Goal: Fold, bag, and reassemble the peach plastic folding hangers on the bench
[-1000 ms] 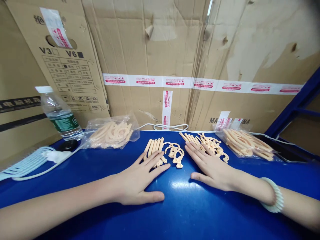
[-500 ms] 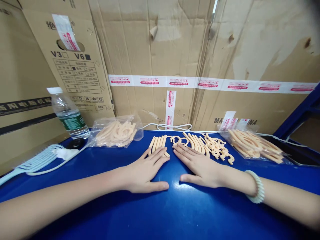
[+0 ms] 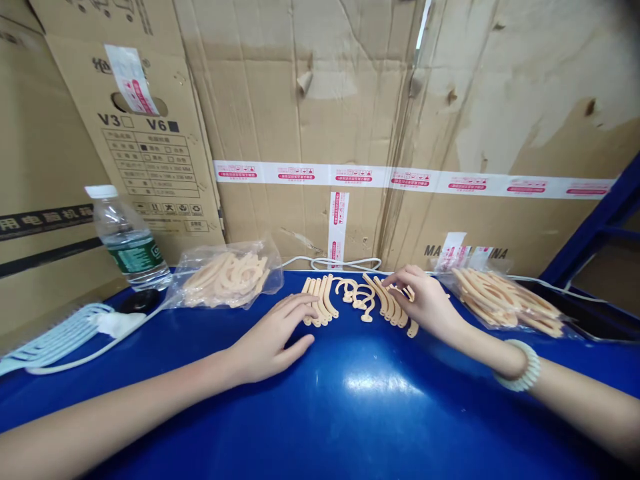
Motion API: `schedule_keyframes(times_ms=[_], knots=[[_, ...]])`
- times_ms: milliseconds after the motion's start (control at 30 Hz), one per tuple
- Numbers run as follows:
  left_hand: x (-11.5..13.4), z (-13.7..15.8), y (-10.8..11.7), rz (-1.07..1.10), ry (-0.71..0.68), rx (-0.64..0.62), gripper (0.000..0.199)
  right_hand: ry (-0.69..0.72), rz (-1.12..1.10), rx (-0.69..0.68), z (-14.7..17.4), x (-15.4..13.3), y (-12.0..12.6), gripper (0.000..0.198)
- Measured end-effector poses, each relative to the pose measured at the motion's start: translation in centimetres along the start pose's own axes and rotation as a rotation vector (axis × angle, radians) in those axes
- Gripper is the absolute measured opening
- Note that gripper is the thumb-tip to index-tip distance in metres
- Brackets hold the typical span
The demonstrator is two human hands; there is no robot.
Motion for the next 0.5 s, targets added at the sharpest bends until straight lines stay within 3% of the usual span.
schedule_keyframes(times_ms=[133, 500], knots=[[-0.8, 0.5, 0.7, -0.001, 0.006, 0.112, 0.023, -0.026, -0.044, -0.073, -1.1, 0.6, -1.3, 0.013], [-1.0, 0.2, -0.2, -0.036, 0.027, 0.042, 0.026, -0.062, 0.052, -0.282, -3.1, -1.3, -5.6, 0.017]])
Point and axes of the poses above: each hand's wrist, its own z-axis away from the middle knuckle, its own y-axis out of the back of the hand, x = y × z, the point moved 10 cm from there along -z, towards the middle knuckle, and after that the axes turned 13 degrees about -x, right-handed, at the moved point
